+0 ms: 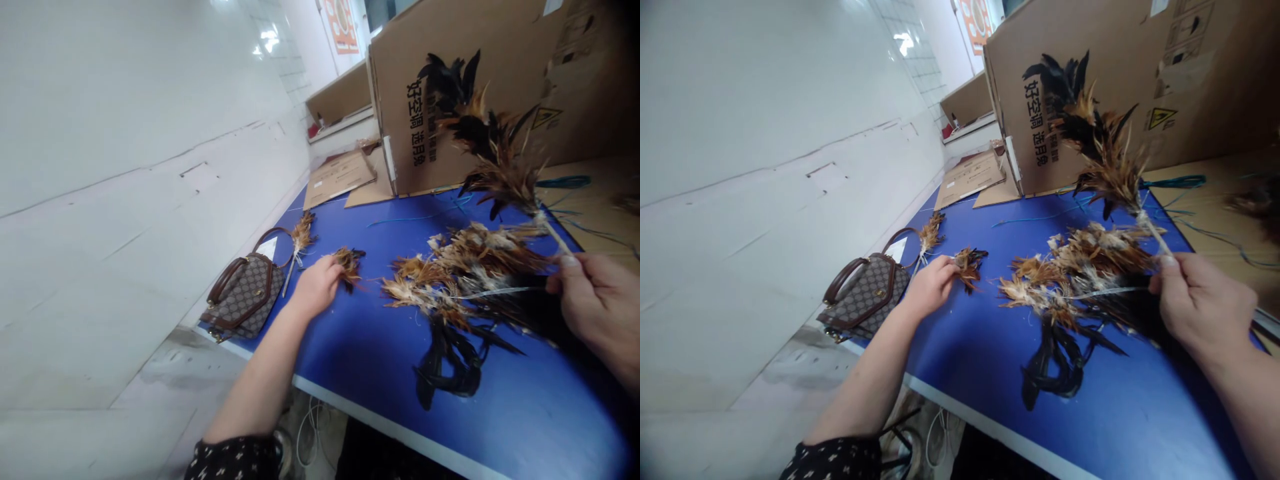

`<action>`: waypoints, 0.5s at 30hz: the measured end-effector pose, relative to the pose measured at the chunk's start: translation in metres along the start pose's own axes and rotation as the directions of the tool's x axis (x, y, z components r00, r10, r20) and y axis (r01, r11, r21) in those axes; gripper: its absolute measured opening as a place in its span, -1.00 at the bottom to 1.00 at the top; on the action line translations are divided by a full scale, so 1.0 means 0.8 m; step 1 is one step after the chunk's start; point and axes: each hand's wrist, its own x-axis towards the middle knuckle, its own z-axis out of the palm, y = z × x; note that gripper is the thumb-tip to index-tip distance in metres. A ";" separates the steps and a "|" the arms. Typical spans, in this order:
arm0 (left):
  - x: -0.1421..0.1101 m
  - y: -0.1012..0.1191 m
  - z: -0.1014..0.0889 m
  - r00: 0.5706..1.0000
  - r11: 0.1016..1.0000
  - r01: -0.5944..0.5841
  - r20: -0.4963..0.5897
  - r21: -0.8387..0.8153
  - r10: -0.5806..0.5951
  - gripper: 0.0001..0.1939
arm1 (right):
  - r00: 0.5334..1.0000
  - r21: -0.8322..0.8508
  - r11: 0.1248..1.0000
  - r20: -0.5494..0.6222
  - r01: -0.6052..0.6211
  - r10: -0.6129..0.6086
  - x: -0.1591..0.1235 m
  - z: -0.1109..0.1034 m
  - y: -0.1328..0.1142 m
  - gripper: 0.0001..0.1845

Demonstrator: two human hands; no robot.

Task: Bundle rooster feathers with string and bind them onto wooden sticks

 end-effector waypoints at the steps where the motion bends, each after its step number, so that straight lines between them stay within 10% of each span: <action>1: -0.004 -0.009 -0.005 0.998 0.998 0.051 0.021 0.045 -0.052 -0.69 | 1.000 -0.001 1.000 0.004 0.006 -0.006 0.000 -0.001 -0.002 -0.69; 7: -0.010 -0.010 0.007 0.951 0.977 0.169 0.239 0.130 -0.196 -0.69 | 0.999 -0.027 0.999 -0.011 0.042 -0.043 0.003 0.000 0.001 -0.67; 15: 0.030 0.108 0.050 0.973 0.947 -0.141 0.138 -0.288 0.187 -0.60 | 0.999 -0.009 1.000 -0.032 0.028 -0.028 0.004 0.001 0.006 -0.69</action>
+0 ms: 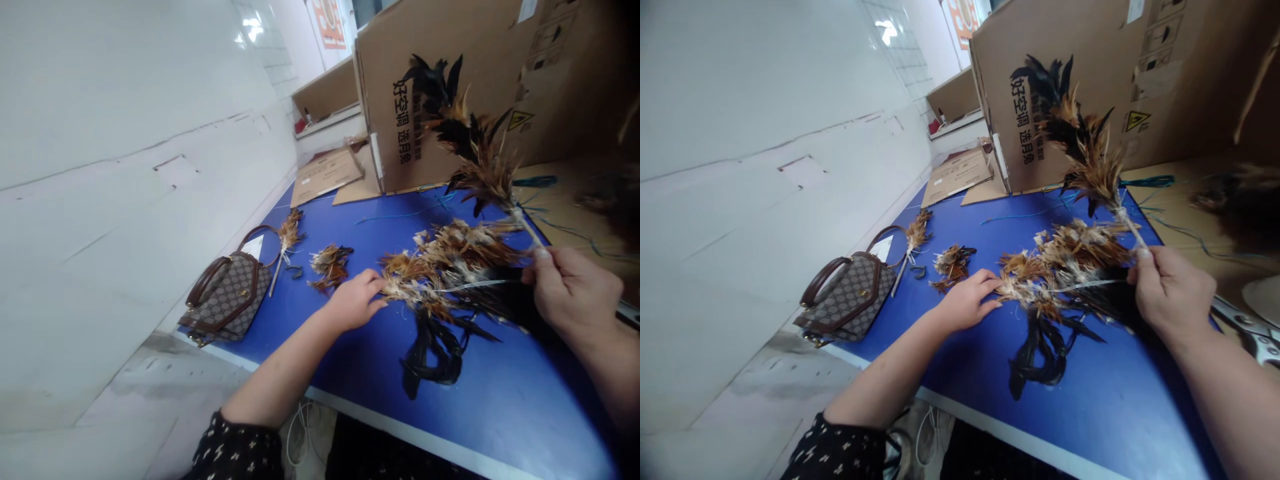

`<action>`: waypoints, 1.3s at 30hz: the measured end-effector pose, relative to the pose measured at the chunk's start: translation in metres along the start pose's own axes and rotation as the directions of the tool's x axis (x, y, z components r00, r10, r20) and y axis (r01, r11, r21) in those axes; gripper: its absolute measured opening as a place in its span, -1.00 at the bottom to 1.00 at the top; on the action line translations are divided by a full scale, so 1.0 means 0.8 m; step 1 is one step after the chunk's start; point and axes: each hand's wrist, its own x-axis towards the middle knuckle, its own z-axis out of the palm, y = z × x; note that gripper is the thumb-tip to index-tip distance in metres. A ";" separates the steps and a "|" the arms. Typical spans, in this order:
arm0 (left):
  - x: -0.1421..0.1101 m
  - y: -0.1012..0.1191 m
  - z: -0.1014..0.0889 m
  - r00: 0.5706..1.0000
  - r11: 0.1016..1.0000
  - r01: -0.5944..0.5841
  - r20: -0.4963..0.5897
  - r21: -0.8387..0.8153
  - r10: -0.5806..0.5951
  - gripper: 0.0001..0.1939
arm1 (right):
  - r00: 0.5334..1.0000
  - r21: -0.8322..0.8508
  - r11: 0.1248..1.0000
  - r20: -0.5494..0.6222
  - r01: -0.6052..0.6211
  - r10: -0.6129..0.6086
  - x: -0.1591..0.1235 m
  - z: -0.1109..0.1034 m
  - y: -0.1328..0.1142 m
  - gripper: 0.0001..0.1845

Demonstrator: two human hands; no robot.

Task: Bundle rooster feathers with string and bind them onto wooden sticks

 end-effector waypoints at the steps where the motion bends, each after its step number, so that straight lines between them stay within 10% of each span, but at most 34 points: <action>1: 0.006 0.004 0.005 1.000 1.000 0.005 0.020 0.026 -0.006 -0.63 | 1.000 0.008 1.000 -0.001 -0.001 0.001 0.000 -0.001 -0.001 -0.69; 12: -0.032 0.011 -0.053 0.977 0.990 0.134 -0.171 0.030 -0.127 -0.77 | 1.000 0.038 0.999 0.010 0.023 -0.023 0.000 -0.004 -0.006 -0.66; 17: -0.070 0.020 -0.081 0.988 0.989 0.096 0.135 -0.110 -0.081 -0.87 | 1.000 0.013 1.000 0.015 0.016 -0.016 -0.001 -0.002 -0.002 -0.67; 23: -0.070 0.016 -0.055 0.978 0.966 0.196 -0.036 -0.170 -0.205 -0.84 | 0.999 0.016 0.999 -0.004 0.032 -0.032 -0.001 0.002 0.002 -0.67; 31: -0.041 0.010 -0.004 0.980 0.980 0.173 0.119 -0.096 -0.161 -0.81 | 1.000 0.024 0.999 0.005 0.022 -0.022 -0.002 0.003 0.007 -0.67; 39: -0.046 -0.004 -0.029 0.951 0.924 0.301 -0.001 -0.238 -0.310 -0.88 | 0.999 0.036 0.999 0.002 0.039 -0.039 -0.001 0.004 0.002 -0.66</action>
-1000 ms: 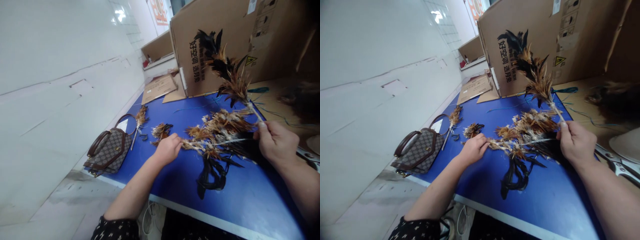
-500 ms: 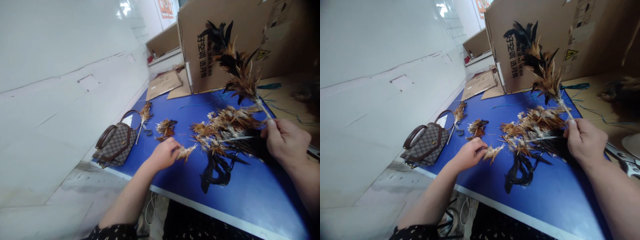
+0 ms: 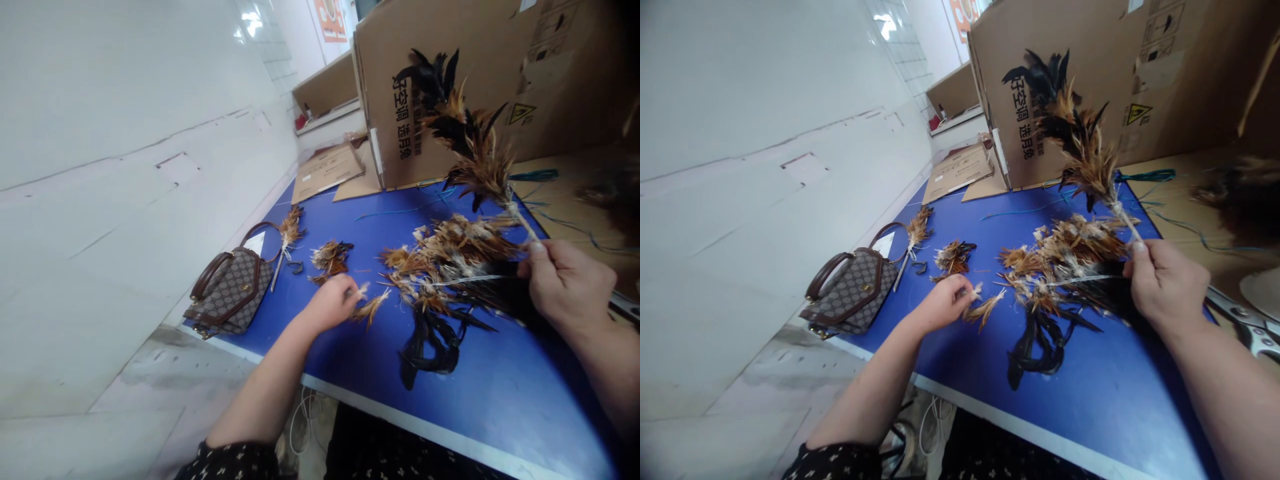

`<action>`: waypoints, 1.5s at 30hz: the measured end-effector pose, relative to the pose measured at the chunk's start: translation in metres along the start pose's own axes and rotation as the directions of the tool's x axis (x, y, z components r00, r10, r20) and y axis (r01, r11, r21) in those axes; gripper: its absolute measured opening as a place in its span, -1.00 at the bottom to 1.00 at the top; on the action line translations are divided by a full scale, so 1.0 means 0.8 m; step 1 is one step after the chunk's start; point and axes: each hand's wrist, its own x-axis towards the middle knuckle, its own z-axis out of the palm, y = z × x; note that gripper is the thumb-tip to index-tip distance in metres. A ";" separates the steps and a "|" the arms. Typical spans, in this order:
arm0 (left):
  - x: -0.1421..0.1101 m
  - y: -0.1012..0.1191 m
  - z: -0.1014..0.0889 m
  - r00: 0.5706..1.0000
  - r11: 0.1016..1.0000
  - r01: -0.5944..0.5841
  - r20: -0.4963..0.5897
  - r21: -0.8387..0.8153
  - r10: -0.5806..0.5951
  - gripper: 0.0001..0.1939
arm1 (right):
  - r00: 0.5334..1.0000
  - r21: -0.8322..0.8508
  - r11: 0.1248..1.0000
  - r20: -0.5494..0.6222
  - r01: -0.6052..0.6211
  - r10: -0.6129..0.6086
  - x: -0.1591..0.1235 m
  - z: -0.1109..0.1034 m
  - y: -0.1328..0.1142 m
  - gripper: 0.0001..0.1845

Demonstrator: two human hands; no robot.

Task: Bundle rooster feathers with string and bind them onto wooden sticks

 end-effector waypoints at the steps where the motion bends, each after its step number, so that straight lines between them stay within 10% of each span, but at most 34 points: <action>1: 0.000 0.000 -0.006 0.999 0.999 0.036 -0.010 -0.014 -0.036 -0.86 | 1.000 0.001 1.000 -0.001 0.001 -0.001 0.000 0.000 0.000 -0.67; 13: 0.027 0.040 0.048 0.979 0.967 -0.027 0.204 0.253 -0.026 -0.85 | 1.000 -0.009 1.000 -0.028 0.003 -0.004 0.000 0.000 0.005 -0.67; 21: 0.051 0.006 -0.015 0.995 0.979 0.096 0.014 0.179 -0.100 -0.91 | 0.992 0.002 0.999 -0.114 -0.045 0.045 0.002 -0.002 0.007 -0.64; 26: 0.121 0.013 -0.021 0.997 0.987 0.079 -0.010 0.139 -0.078 -0.79 | 0.994 -0.001 0.998 -0.084 -0.065 0.065 0.000 0.000 0.007 -0.65; 34: 0.243 0.067 0.042 0.974 0.962 0.125 0.156 0.243 -0.166 -0.67 | 0.996 0.005 0.996 -0.041 -0.084 0.085 0.004 -0.008 0.003 -0.64; 39: 0.244 0.059 0.049 0.955 0.958 0.116 0.237 0.263 -0.181 -0.81 | 0.994 0.025 0.994 -0.026 -0.108 0.109 0.003 -0.015 -0.014 -0.63; 45: 0.218 0.036 0.004 0.986 0.965 0.083 0.121 0.248 -0.116 -0.76 | 0.995 0.021 0.996 -0.044 -0.084 0.085 0.006 -0.015 -0.013 -0.61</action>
